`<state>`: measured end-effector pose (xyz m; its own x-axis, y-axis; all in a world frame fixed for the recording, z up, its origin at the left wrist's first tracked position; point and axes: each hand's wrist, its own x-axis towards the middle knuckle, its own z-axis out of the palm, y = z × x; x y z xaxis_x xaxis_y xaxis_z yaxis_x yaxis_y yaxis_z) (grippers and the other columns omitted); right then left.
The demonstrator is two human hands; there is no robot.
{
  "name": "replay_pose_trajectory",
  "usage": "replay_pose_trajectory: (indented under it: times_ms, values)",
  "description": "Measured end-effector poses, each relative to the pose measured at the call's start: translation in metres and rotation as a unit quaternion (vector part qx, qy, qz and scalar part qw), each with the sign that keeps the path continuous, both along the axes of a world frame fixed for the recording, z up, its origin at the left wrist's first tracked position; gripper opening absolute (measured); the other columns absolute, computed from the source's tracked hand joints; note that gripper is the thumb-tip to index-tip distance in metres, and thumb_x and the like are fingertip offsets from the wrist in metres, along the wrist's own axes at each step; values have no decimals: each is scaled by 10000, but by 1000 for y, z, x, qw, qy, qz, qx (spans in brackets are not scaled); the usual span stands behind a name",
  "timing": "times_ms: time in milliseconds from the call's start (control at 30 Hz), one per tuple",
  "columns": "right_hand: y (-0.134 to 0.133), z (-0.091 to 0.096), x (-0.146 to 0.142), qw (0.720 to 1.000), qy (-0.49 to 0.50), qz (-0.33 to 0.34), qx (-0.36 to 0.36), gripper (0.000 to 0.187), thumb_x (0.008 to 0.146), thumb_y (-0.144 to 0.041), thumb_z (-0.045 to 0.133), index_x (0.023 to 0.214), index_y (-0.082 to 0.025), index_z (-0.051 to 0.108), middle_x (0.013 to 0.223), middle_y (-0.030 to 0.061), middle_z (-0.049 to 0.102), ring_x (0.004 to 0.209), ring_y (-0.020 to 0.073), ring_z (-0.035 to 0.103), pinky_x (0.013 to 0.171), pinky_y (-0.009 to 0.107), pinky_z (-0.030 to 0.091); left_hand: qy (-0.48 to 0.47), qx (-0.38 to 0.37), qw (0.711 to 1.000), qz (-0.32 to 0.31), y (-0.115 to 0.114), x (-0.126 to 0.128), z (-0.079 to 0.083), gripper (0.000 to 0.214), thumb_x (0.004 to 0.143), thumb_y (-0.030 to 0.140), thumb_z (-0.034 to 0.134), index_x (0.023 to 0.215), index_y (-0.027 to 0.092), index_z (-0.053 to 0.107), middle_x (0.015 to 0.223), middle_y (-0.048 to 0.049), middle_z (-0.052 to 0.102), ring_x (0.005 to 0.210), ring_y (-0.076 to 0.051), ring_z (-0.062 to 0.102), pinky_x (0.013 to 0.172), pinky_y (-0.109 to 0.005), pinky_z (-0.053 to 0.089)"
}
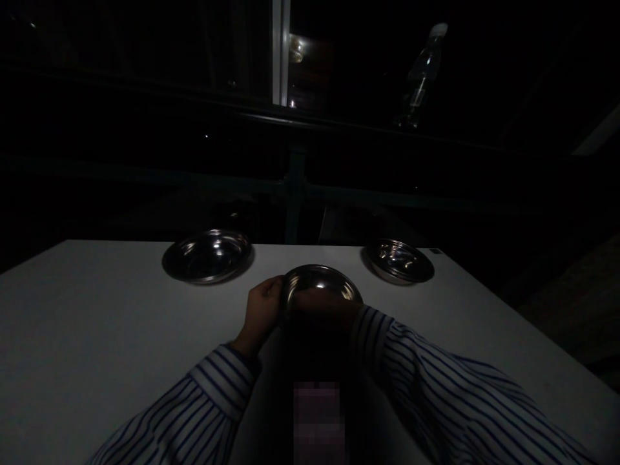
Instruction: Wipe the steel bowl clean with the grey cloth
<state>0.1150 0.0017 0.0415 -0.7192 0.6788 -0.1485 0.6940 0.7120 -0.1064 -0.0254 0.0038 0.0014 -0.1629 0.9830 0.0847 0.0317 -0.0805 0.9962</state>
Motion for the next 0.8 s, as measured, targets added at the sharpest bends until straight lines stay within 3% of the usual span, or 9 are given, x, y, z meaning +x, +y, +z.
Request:
replay_pose_trajectory:
  times_ms: [100, 200, 400, 533, 667, 800]
  values:
    - [-8, -4, 5, 999, 5, 27, -17, 259, 820, -149, 481, 1046, -133, 606, 1048, 80, 643, 909, 163, 618, 738, 226, 450, 7, -1, 1000, -1, -2, 0, 3, 272, 704, 306, 540, 824, 128, 706, 834, -83, 727, 797, -226, 648, 746, -324, 473]
    - [-11, -5, 6, 1000, 9, 9, -11, 267, 841, -172, 458, 1070, -144, 593, 1059, 83, 637, 910, 162, 618, 739, 232, 457, 10, -3, 1000, -6, -3, 0, 4, 281, 701, 303, 536, 832, 124, 708, 838, -80, 729, 795, -225, 647, 739, -323, 475]
    - [5, 3, -1, 994, -14, -96, 46, 261, 832, -164, 422, 986, -93, 620, 996, 155, 645, 904, 249, 621, 726, 332, 472, 1, -6, 1000, -23, 0, -1, 0, 337, 697, 344, 543, 877, 104, 696, 868, -93, 725, 801, -226, 646, 717, -319, 479]
    - [15, 8, 12, 986, -32, -146, 74, 288, 820, -145, 417, 1025, -90, 612, 1036, 182, 630, 953, 275, 604, 750, 354, 468, -12, -3, 999, -33, 0, 0, -1, 334, 703, 350, 537, 868, 106, 694, 830, -94, 726, 754, -221, 648, 671, -313, 486]
    - [17, 10, 23, 985, -44, -147, 75, 307, 803, -168, 452, 1068, -125, 602, 1064, 156, 627, 977, 269, 594, 757, 338, 468, -14, -2, 999, -34, 0, 1, -2, 323, 714, 351, 529, 849, 113, 699, 815, -83, 728, 745, -213, 649, 679, -309, 486]
    - [14, 10, 9, 990, -48, -115, 72, 276, 816, -181, 436, 1009, -121, 623, 1027, 126, 643, 950, 232, 603, 778, 304, 458, -17, -4, 999, -30, 1, 1, -2, 331, 702, 355, 545, 867, 112, 699, 834, -92, 726, 761, -224, 649, 696, -325, 490]
